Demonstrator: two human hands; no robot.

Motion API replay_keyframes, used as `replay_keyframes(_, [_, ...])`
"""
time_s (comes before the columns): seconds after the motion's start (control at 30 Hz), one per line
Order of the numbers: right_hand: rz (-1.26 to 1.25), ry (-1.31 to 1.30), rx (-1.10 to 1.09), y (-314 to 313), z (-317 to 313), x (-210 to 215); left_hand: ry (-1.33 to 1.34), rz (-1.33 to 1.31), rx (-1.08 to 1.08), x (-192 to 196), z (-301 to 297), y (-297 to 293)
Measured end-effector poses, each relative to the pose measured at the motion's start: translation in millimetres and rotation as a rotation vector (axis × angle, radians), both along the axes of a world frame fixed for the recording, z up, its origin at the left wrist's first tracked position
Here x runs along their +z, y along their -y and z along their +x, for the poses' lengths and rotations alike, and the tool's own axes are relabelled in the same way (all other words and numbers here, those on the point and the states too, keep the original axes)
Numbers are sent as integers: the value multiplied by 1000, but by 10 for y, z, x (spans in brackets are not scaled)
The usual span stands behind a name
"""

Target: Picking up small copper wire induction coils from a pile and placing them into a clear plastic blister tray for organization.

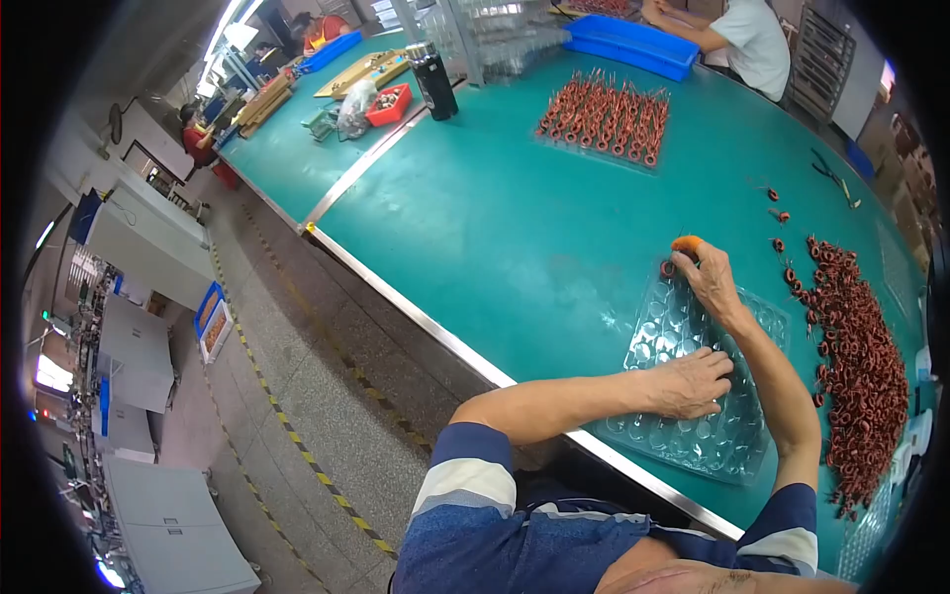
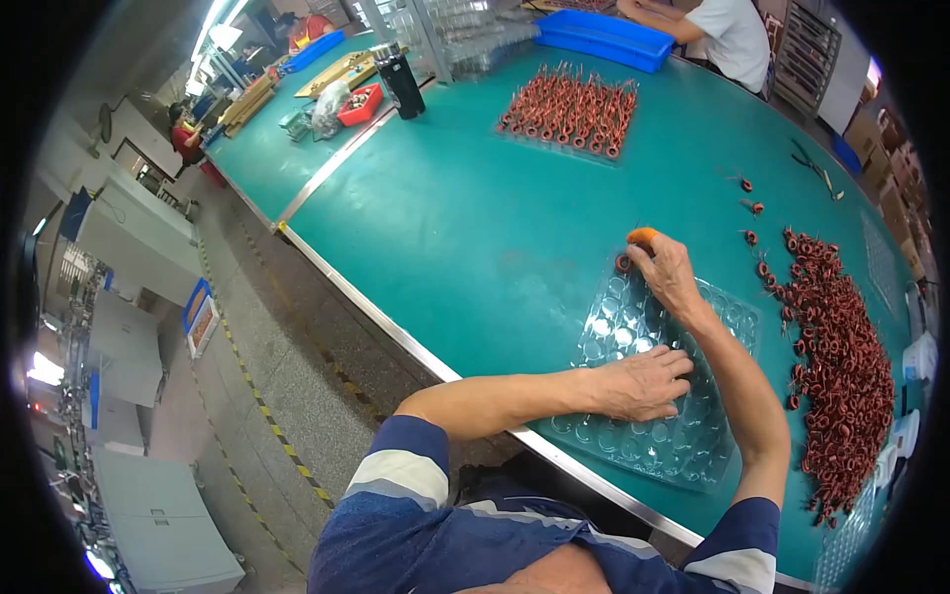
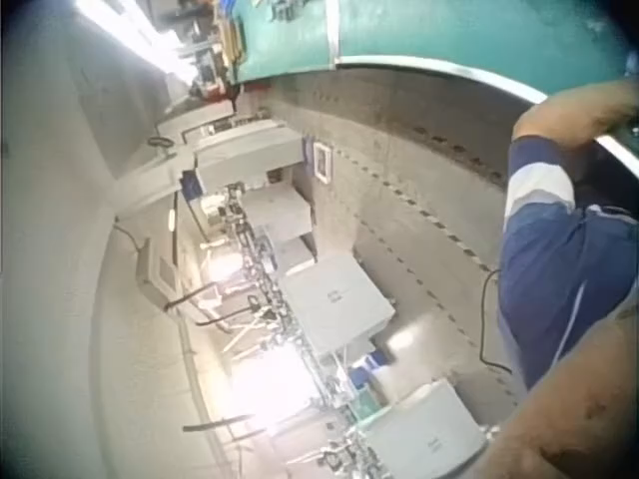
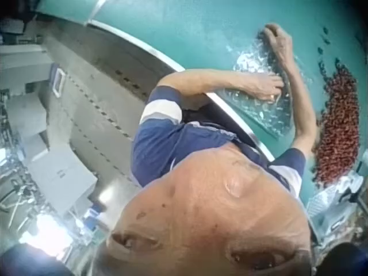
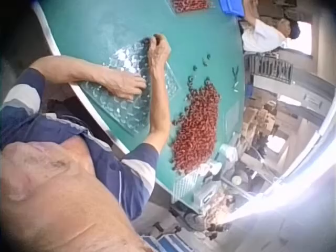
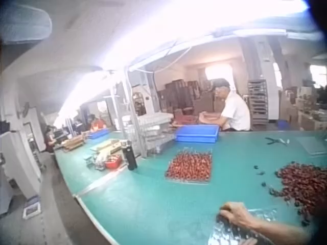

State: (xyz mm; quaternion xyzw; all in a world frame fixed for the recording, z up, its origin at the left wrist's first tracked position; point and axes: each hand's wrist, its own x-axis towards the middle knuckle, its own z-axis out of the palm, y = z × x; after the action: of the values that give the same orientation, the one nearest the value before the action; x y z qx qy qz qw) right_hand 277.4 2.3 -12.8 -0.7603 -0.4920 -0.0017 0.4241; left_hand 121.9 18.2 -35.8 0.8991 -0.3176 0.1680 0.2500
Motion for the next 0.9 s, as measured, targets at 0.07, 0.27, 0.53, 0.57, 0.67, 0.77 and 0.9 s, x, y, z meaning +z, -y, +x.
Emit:
replay_keyframes(0.07, [-35,-80,1,35,-18,69,-30,-37,-20,30,28,45])
replay_keyframes(0.27, [8,7,38,-85,7,-90,-110,-22,28,75,30,-88])
replay_keyframes(0.53, [20,65,-64,5,41,-79,-75,10,6,82,95,-4])
replay_keyframes(0.57, [13,57,-72,-1,26,-72,-94,20,8,82,81,-13])
replay_keyframes(0.67, [28,35,-67,-27,14,-67,-115,31,5,89,63,-19])
replay_keyframes(0.77, [10,37,-83,-49,-28,-73,-100,13,9,73,35,-18])
replay_keyframes(0.9, [20,116,-106,-56,-47,-115,-118,24,15,67,52,-8])
